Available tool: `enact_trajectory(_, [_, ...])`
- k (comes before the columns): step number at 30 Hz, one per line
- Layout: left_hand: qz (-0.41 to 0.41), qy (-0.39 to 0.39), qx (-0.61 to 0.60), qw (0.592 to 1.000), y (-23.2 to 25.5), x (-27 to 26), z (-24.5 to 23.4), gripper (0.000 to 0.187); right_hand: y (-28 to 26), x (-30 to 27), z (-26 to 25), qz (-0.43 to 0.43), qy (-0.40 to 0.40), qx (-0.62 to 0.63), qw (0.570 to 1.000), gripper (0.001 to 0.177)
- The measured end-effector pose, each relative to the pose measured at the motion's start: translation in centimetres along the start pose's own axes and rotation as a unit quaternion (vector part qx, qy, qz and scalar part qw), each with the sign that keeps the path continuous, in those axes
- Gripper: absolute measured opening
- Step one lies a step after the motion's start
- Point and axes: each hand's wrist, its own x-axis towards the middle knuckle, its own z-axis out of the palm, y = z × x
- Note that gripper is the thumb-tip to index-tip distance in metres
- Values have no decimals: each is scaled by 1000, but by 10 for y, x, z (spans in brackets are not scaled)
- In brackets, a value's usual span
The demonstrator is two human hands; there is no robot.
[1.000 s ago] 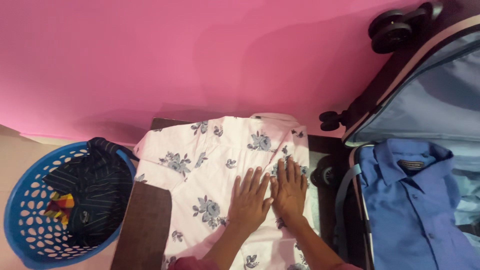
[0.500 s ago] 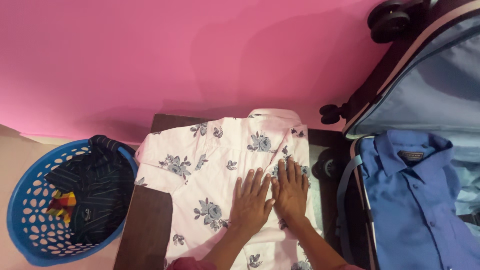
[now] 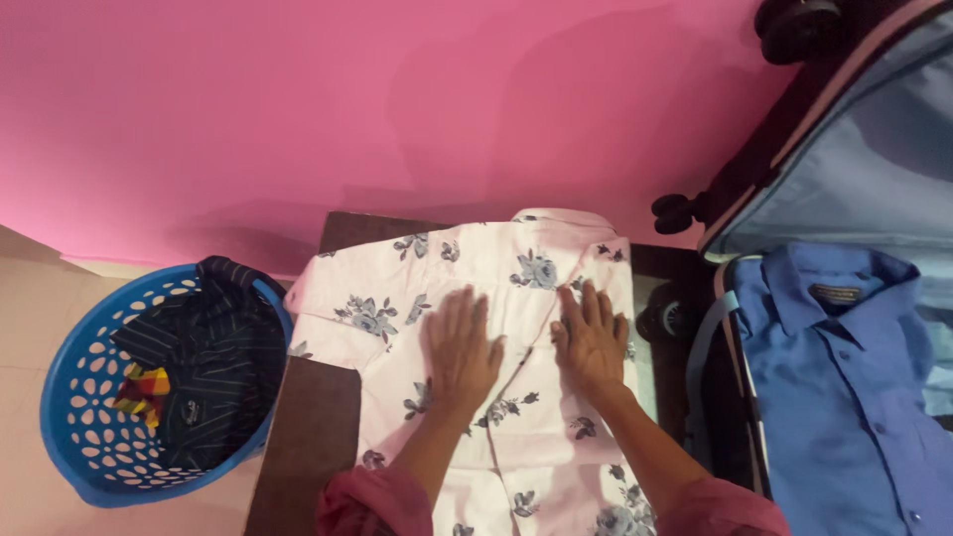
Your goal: The person folds a shirt on a flat surface and places it into an open suitcase by hand.
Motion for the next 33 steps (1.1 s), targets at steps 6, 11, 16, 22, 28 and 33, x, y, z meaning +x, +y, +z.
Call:
enact_trajectory(6, [22, 47, 9, 999, -56, 4, -12, 64, -11, 16, 7, 43, 12, -27, 999, 60])
enact_trajectory(11, [-17, 81, -3, 997, -79, 26, -6, 62, -40, 34, 26, -34, 7, -4, 999, 63])
enact_trajectory(16, [-63, 40, 31, 997, -119, 72, -6, 72, -51, 29, 28, -33, 2, -5, 999, 66])
enact_trajectory(22, [-103, -86, 94, 987, -141, 107, -47, 65, -56, 32, 25, -27, -2, -17, 999, 67])
enact_trajectory(28, [-110, -109, 79, 985, -137, 126, -45, 42, -60, 33, 22, -9, -18, -21, 1000, 66])
enact_trajectory(33, [-116, -167, -58, 977, -125, 123, -37, 35, -72, 43, 19, 61, -79, -63, 993, 65])
